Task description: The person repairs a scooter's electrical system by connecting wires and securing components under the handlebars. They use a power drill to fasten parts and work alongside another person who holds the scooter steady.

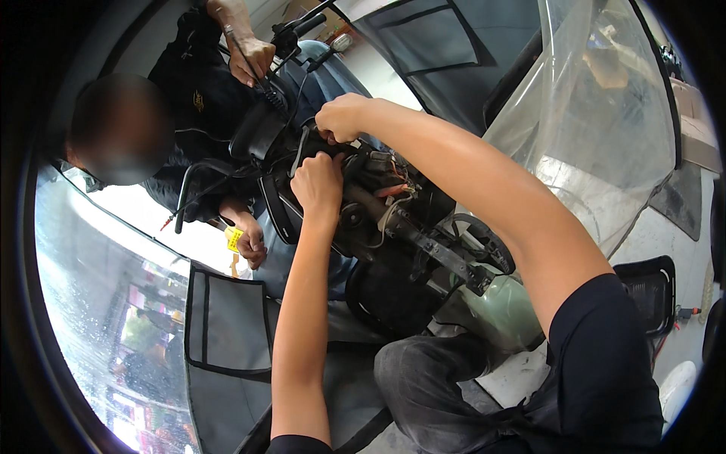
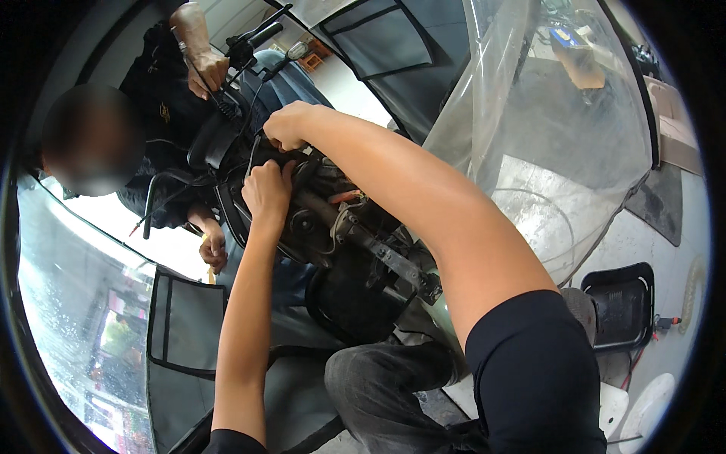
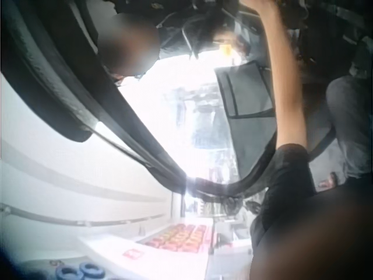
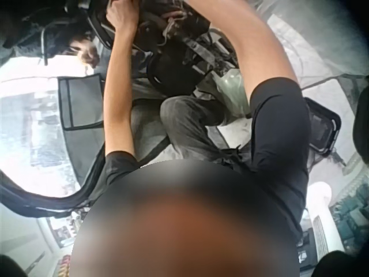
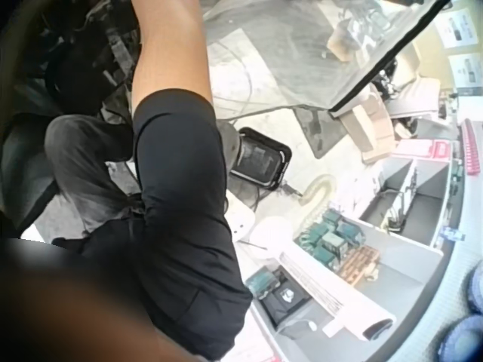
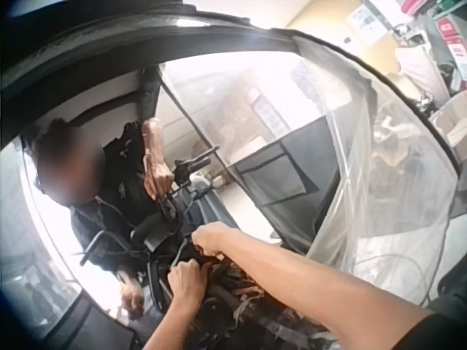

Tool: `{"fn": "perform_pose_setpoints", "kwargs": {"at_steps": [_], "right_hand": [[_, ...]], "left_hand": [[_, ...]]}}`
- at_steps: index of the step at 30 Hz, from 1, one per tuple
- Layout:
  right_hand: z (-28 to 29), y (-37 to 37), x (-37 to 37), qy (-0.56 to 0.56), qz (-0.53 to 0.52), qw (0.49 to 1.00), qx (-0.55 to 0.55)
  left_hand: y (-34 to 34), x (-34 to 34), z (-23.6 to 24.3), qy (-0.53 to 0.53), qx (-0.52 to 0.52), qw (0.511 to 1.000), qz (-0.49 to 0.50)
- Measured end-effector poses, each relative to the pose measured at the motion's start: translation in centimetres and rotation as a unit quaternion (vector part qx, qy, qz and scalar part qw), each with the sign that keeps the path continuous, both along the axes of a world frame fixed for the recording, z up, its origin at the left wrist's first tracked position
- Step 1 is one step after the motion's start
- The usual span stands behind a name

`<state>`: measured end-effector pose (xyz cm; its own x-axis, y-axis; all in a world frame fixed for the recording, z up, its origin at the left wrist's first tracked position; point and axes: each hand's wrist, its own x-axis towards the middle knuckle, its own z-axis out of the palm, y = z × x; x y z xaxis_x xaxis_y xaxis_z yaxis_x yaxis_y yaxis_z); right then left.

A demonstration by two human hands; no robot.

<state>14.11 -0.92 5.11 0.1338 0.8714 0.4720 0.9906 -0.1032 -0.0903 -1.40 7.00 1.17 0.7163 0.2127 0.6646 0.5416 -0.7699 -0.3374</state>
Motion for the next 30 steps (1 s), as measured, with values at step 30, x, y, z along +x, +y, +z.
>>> {"fn": "perform_pose_setpoints", "kwargs": {"at_steps": [30], "right_hand": [[0.3,0.6,0.6,-0.066,0.037,0.997,0.020]], "left_hand": [[0.7,-0.5,0.4,-0.028,-0.282,0.958,-0.041]]}}
